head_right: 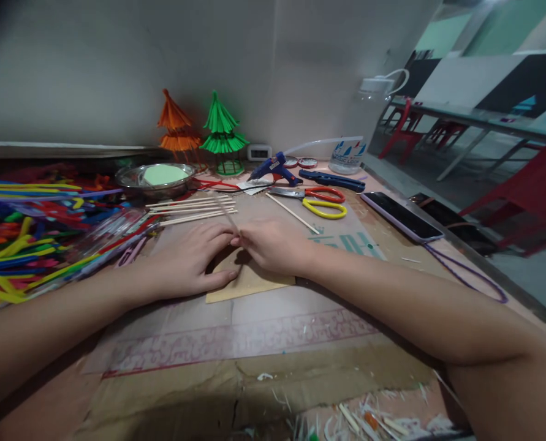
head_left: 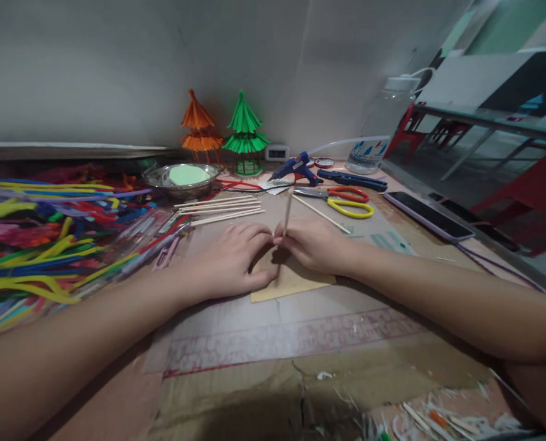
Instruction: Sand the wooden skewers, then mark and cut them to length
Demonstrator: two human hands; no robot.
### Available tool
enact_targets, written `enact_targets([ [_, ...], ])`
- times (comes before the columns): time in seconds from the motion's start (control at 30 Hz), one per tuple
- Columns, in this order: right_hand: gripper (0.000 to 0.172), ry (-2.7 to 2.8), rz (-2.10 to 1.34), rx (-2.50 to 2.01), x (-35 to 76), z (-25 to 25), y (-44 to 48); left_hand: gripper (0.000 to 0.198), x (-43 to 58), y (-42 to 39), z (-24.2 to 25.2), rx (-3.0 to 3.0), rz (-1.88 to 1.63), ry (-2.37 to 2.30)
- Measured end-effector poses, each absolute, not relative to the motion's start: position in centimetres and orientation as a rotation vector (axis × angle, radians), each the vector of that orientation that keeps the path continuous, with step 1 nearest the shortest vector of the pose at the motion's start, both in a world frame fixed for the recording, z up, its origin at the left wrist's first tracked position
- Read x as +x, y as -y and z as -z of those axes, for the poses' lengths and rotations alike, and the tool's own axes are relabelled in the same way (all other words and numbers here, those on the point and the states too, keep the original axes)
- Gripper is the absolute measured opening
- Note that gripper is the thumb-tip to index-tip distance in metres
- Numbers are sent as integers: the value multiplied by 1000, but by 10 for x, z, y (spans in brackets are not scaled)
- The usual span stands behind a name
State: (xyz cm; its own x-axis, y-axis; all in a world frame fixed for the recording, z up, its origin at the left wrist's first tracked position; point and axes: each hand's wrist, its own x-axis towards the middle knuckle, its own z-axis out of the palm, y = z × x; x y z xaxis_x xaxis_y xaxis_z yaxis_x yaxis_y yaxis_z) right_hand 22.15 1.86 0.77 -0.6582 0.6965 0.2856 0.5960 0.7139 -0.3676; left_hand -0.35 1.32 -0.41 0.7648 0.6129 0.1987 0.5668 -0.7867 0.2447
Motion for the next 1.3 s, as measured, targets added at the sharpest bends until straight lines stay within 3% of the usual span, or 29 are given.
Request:
enact_targets([
  [0.23, 24, 2447, -604, -807, 216, -3, -12, 41, -2, -13, 5, 2796, -390, -959],
  [0.4, 15, 2380, -428, -1017, 221, -3, -29, 54, -1, -13, 3, 2806, -329, -996],
  [0.7, 28, 2121, -207, -1063, 248, 2, -53, 54, -2, -9, 3, 2781, -343, -1038],
  [1.07, 21, 2298, -383, -1056, 241, 8, -54, 62, -1, -10, 0, 2827, -288, -994],
  [1.3, 23, 2304, -273, -1119, 239, 7, -56, 64, 1, -11, 0, 2845, -257, -1017],
])
